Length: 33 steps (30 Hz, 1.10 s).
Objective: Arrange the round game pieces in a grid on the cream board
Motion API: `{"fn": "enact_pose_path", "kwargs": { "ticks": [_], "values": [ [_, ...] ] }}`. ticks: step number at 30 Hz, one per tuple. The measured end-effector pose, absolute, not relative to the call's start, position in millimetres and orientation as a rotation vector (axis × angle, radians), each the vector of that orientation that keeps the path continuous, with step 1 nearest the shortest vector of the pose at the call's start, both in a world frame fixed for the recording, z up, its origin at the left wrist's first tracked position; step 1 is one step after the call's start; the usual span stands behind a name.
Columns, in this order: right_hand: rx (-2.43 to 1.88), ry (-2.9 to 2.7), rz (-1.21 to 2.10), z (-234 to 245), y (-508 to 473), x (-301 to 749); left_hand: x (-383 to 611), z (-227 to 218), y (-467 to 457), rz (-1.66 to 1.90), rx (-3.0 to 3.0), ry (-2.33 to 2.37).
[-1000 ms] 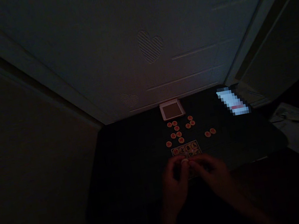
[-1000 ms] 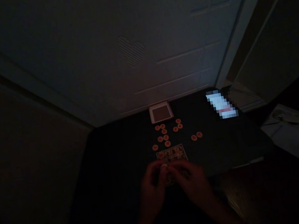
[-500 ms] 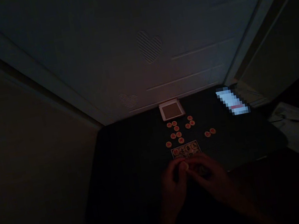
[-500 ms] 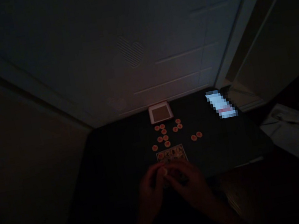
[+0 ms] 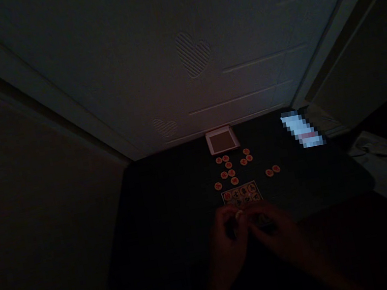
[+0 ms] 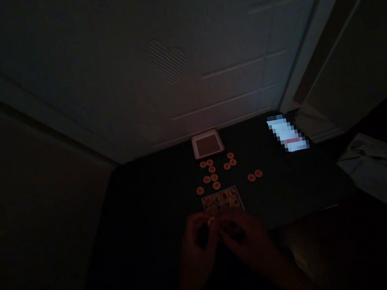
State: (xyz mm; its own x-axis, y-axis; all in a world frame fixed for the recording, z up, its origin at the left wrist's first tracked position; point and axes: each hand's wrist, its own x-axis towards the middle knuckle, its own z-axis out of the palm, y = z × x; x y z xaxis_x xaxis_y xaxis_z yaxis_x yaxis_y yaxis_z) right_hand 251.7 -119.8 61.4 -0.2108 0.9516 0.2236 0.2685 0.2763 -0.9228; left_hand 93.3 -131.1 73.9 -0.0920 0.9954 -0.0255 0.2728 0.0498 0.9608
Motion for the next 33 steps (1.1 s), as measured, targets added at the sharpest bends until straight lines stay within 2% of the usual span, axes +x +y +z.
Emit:
{"fn": "enact_pose_path", "kwargs": {
  "ticks": [17,27,33],
  "values": [
    [-1.115,-1.763,0.931,60.4,-118.4,256.9,84.9,72.2,-131.5,1.027,1.338,1.45],
    [-1.094,-1.898,0.878,49.4,-111.8,272.4,53.0,46.4,-139.6,0.962,1.379,1.694],
    [-1.035,-2.054,0.89,47.3,-113.6,270.2,57.7,37.6,-146.7,0.838,1.475,1.642]
  ]
}}
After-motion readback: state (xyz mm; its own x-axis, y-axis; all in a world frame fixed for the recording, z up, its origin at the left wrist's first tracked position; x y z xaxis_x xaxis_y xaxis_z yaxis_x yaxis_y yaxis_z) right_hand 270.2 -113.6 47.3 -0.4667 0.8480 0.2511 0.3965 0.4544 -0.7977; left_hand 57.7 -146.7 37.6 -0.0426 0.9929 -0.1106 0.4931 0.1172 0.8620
